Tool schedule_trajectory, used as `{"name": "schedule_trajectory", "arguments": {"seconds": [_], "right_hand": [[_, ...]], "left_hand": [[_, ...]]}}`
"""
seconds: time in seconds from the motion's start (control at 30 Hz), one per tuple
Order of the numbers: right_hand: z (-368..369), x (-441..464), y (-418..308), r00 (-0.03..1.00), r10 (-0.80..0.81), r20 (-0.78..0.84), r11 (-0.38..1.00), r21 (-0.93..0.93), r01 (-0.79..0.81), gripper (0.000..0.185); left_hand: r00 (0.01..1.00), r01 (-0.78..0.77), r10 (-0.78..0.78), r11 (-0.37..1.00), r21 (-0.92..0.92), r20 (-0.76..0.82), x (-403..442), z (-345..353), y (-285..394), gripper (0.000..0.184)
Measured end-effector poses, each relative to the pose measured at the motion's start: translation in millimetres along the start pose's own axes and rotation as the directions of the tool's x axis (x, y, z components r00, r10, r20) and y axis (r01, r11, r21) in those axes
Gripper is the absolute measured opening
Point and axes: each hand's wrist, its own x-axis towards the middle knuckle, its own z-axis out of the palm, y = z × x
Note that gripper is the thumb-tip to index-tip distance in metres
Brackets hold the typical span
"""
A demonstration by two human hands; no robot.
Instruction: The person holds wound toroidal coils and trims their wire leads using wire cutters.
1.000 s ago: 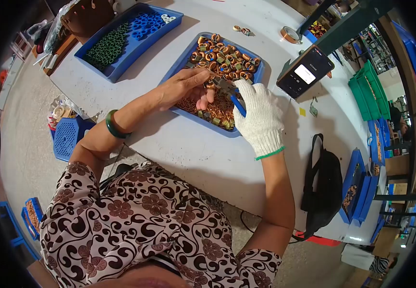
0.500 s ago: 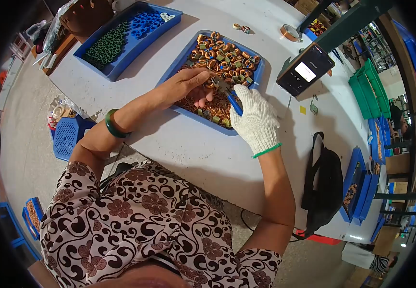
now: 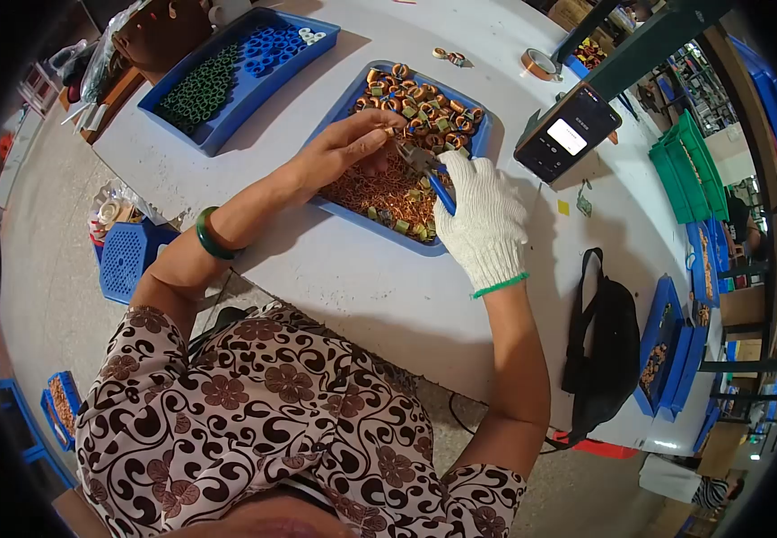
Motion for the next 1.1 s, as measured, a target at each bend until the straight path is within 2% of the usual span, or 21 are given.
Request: {"name": "schedule_trajectory", "arguments": {"seconds": [0.07,0.17,0.3,0.4,0.6,0.8,1.1], "right_hand": [[-1.3,-0.1,0.2,1.000,-0.021,-0.015,0.999,-0.032,0.021,0.047],[-1.7,-4.6,3.8,0.998,-0.053,-0.034,0.996,-0.080,0.050,0.049],[-7.7,-2.1,1.0,0.998,-0.051,-0.042,0.994,-0.102,0.047,0.052],[-9.0,-2.1,0.4,0.991,-0.083,-0.102,0.997,-0.011,0.082,0.053],[-7.5,-0.9,1.4,0.992,-0.070,-0.107,0.998,-0.004,0.070,0.054],[2.2,-4.3,4.9,0.996,-0.012,-0.084,0.985,0.173,0.026,0.051],[4.9,-4.9,4.5,0.996,-0.017,-0.088,0.984,0.173,0.032,0.050]], "left_hand": [[0.999,-0.011,0.009,0.999,-0.052,-0.037,1.1,-0.8,-4.9,0.043],[0.994,-0.097,0.097,0.995,-0.007,-0.057,4.5,-2.4,-12.3,0.046],[0.992,-0.112,0.114,0.993,0.037,-0.050,5.0,-2.2,-12.6,0.046],[0.994,-0.099,0.100,0.995,0.027,-0.037,3.7,-2.3,-11.6,0.046],[0.996,-0.087,0.089,0.993,0.074,-0.023,3.6,-1.2,-10.1,0.042],[0.998,-0.058,0.057,0.995,0.077,0.013,-0.6,3.4,2.0,0.036],[0.996,-0.076,0.073,0.995,0.065,0.053,-2.0,2.2,3.3,0.041]]}}
